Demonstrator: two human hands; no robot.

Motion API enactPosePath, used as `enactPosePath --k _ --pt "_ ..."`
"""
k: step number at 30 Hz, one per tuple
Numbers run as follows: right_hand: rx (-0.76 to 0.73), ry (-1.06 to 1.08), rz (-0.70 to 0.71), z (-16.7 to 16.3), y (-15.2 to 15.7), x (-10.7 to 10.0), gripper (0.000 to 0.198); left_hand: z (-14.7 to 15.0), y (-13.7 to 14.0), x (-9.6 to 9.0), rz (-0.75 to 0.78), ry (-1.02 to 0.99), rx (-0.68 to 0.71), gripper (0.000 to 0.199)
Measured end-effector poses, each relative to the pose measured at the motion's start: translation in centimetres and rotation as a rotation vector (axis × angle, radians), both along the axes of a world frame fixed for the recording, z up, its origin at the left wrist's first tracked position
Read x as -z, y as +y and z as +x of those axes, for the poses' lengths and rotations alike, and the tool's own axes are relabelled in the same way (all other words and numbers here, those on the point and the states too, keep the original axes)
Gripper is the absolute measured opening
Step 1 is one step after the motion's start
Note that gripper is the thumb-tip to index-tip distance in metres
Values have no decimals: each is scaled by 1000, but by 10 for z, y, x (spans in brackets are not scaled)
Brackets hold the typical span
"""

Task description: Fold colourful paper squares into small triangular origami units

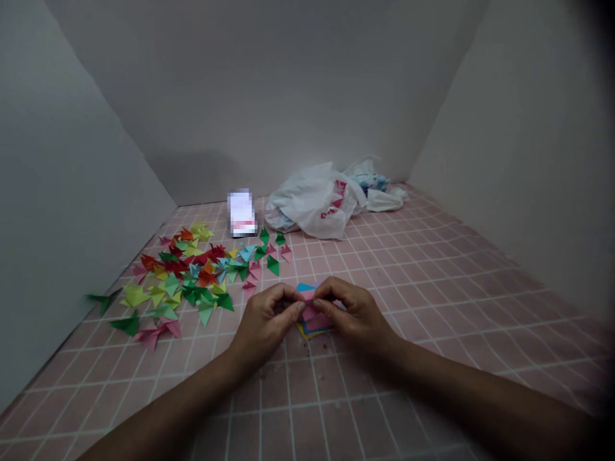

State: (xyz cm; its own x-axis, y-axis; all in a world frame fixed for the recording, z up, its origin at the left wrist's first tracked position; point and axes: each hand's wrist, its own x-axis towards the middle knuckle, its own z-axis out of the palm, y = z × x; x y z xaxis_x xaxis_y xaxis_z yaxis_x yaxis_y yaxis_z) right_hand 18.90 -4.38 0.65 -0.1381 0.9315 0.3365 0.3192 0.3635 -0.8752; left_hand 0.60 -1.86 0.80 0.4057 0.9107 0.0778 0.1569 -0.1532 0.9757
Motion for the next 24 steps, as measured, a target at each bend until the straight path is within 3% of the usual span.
enactPosePath --k 5,11,13,17,24 --pt "-5 -54 66 0 -1 2 11 1 0 1 28 20 34 9" --pt "-73 -104 168 -1 1 7 9 1 -1 1 172 87 -2 6" --pt "-70 -101 140 -1 0 7 10 2 -4 1 234 92 -10 8" --pt "-18 -47 53 -1 -3 6 9 4 -9 4 309 70 -40 31" --pt "-11 259 -180 -4 -5 5 10 2 -7 7 441 102 -116 32"
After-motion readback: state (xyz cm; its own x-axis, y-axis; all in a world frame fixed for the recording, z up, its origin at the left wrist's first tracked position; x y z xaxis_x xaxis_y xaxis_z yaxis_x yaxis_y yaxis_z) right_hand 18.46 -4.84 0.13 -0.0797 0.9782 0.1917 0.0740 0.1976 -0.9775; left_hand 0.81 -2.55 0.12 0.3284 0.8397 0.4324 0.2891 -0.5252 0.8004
